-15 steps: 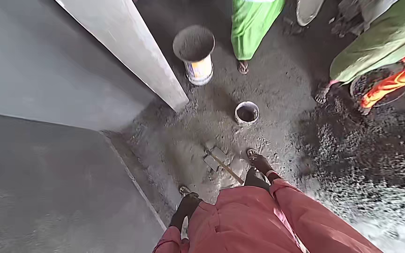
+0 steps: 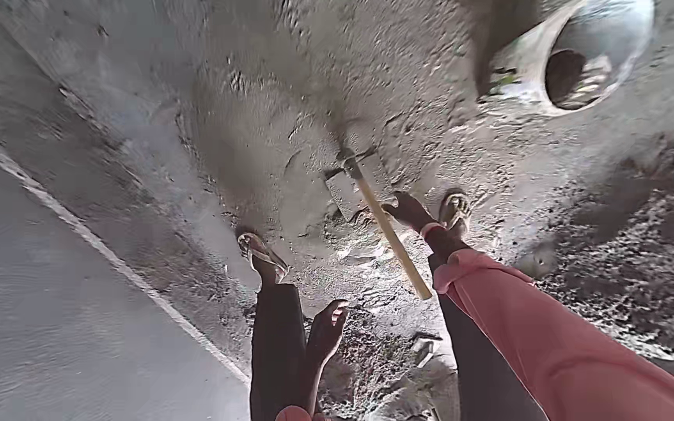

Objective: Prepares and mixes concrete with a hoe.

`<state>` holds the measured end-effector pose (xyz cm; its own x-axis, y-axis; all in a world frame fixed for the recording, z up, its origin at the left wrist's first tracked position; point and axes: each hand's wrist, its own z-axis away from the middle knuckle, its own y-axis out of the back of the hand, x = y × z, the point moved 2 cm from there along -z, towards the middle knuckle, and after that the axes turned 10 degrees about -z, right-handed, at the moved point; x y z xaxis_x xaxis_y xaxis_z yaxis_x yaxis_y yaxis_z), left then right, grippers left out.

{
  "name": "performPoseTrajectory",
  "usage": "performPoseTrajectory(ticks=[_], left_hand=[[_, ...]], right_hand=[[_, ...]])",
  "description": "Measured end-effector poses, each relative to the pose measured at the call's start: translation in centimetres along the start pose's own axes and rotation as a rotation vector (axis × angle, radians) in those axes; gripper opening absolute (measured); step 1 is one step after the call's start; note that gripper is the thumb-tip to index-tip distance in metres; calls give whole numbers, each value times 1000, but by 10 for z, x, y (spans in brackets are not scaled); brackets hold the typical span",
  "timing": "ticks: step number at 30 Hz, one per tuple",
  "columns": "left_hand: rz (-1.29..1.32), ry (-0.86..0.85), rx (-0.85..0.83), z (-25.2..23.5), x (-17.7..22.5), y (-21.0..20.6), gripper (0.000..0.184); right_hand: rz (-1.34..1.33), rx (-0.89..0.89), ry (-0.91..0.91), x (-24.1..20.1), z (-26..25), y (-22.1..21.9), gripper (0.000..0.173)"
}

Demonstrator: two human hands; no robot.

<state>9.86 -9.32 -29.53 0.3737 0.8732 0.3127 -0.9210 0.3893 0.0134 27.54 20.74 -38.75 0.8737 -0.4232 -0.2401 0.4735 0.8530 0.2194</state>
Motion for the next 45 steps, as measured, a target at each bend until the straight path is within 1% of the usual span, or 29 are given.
performPoseTrajectory(ticks=[1, 3, 5, 6, 8, 9, 10, 11, 12, 13, 15, 16, 17, 19, 20, 21, 23, 25, 27, 29, 31, 34, 37, 40, 42, 45], left_hand=[[-1, 2, -9, -18, -11, -2, 36], [-9, -3, 0, -45, -31, 3, 38], [-6, -17, 59, -64, -38, 25, 38], [29, -28, 105, -61, -38, 34, 38], [181, -60, 219, -50, -35, 48, 37], [257, -91, 291, -57, -35, 61, 37], [330, -106, 332, -60, -36, 66, 36], [398, -104, 333, -54, -37, 63, 35], [444, -104, 319, -48, -37, 59, 34], [471, -110, 309, -45, -38, 59, 34], [507, -139, 335, -48, -37, 67, 34], [525, -153, 351, -49, -38, 68, 34], [540, -159, 363, -47, -40, 65, 33], [565, -163, 391, -48, -45, 59, 33], [577, -162, 405, -50, -46, 61, 32], [585, -159, 416, -50, -49, 63, 32], [608, -158, 417, -50, -50, 62, 32], [622, -168, 403, -47, -48, 58, 30], [630, -180, 418, -50, -47, 63, 30], [638, -173, 430, -48, -47, 64, 29], [628, -163, 441, -49, -48, 64, 28], [596, -160, 430, -51, -48, 58, 28], [550, -161, 437, -54, -48, 54, 29], [508, -159, 441, -59, -52, 47, 28], [473, -146, 429, -64, -56, 39, 29], [413, -111, 406, -70, -59, 26, 30]], right_hand=[[-53, -13, -12, -8, -31, -16, 60], [-210, 84, 3, 2, -95, -61, 57], [-262, 171, -56, 1, -122, -84, 50], [-247, 201, -76, 5, -116, -93, 47], [-199, 224, -65, 8, -79, -110, 46], [-215, 255, -5, -3, -83, -117, 44], [-229, 267, 34, -13, -84, -122, 42], [-246, 243, 56, -21, -73, -126, 43], [-264, 213, 85, -36, -60, -129, 43], [-295, 185, 127, -65, -56, -132, 41], [-323, 107, 230, -146, -62, -140, 38], [-299, 64, 243, -185, -68, -145, 41], [-282, 30, 240, -212, -84, -149, 47], [-312, 40, 401, -227, -145, -167, 50], [-317, 22, 419, -232, -162, -175, 49], [-326, -5, 386, -232, -169, -186, 44], [-312, -29, 263, -215, -164, -203, 35], [-249, -7, 158, -172, -141, -208, 37], [-162, 3, 91, -128, -120, -209, 38], [-131, -3, 11, -74, -96, -210, 36], [-108, -27, -3, -31, -91, -210, 32], [-85, -45, -58, 19, -82, -211, 31], [-46, -67, -64, 44, -71, -210, 33], [-94, -107, -103, 56, -64, -199, 39], [-179, -120, -147, 61, -57, -180, 36], [-363, -146, -203, 62, -28, -136, 25]])
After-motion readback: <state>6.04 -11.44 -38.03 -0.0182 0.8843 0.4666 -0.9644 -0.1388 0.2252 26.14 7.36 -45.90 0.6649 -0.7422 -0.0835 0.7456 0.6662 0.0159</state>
